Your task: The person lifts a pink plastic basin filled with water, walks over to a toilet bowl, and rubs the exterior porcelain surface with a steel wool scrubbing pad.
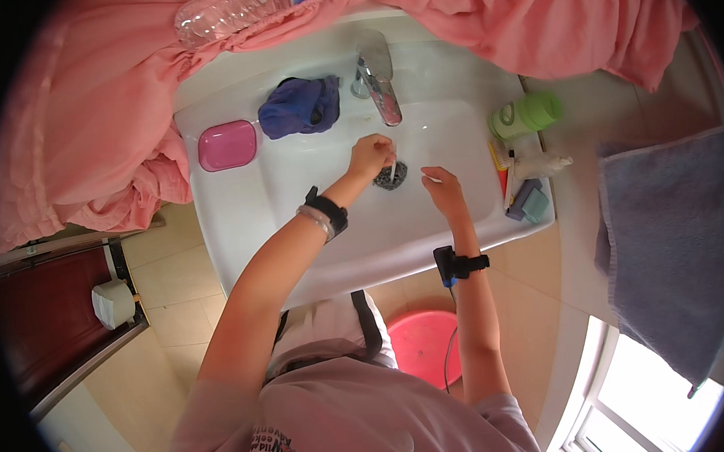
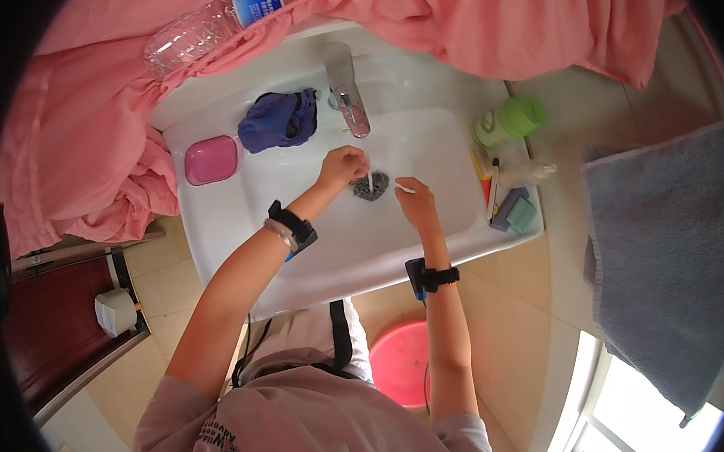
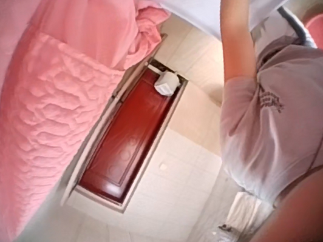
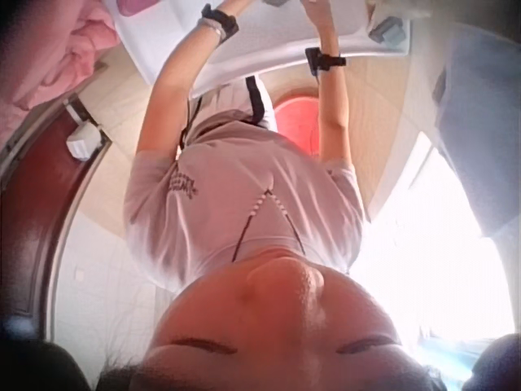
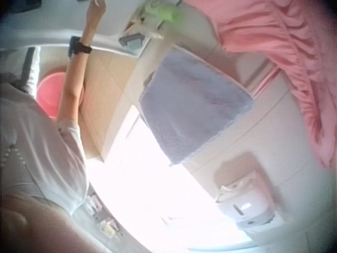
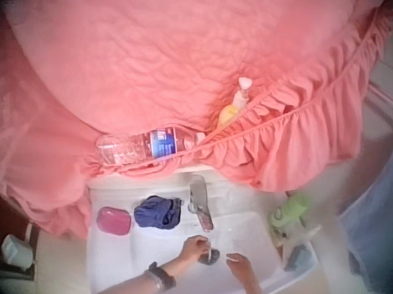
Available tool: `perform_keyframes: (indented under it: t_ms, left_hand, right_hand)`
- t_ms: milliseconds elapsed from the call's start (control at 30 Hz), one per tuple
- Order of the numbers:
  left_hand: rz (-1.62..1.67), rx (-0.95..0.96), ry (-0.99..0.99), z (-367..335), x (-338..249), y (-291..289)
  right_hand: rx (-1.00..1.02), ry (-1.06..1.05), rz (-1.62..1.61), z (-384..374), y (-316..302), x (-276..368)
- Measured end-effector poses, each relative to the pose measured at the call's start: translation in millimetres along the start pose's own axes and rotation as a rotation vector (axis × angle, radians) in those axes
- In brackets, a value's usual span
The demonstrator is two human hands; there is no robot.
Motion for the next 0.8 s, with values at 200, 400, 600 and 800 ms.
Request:
perform_keyframes:
  t_ms: [200, 400, 600, 800]
  left_hand:
    - [-0.031, -0.048, -0.015, -11.3, -7.2, 23.8]
    - [0.04, 0.077, 0.053, -5.1, -0.1, 8.4]
    - [-1.039, 0.088, 0.481, 41.4, -34.1, -19.8]
    - [-1.154, 0.144, 0.307, 88.5, -48.6, -51.4]
  right_hand:
    - [-0.026, 0.032, -0.067, 7.6, -12.5, -33.6]
    - [-0.052, -0.033, -0.113, 11.6, -12.8, -41.7]
    - [-0.124, -0.098, -0.135, 20.8, -29.8, -13.8]
    - [-0.163, -0.169, -0.085, 45.4, -22.6, 14.3]
Point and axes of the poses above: each hand's wrist, its own z-axis away from the middle knuckle, its own y-axis out of the palm, x = y × z, the point moved 8 cm from there along -z, towards the middle knuckle, and after that the axes turned 3 degrees about -x, right-handed, at the moved point
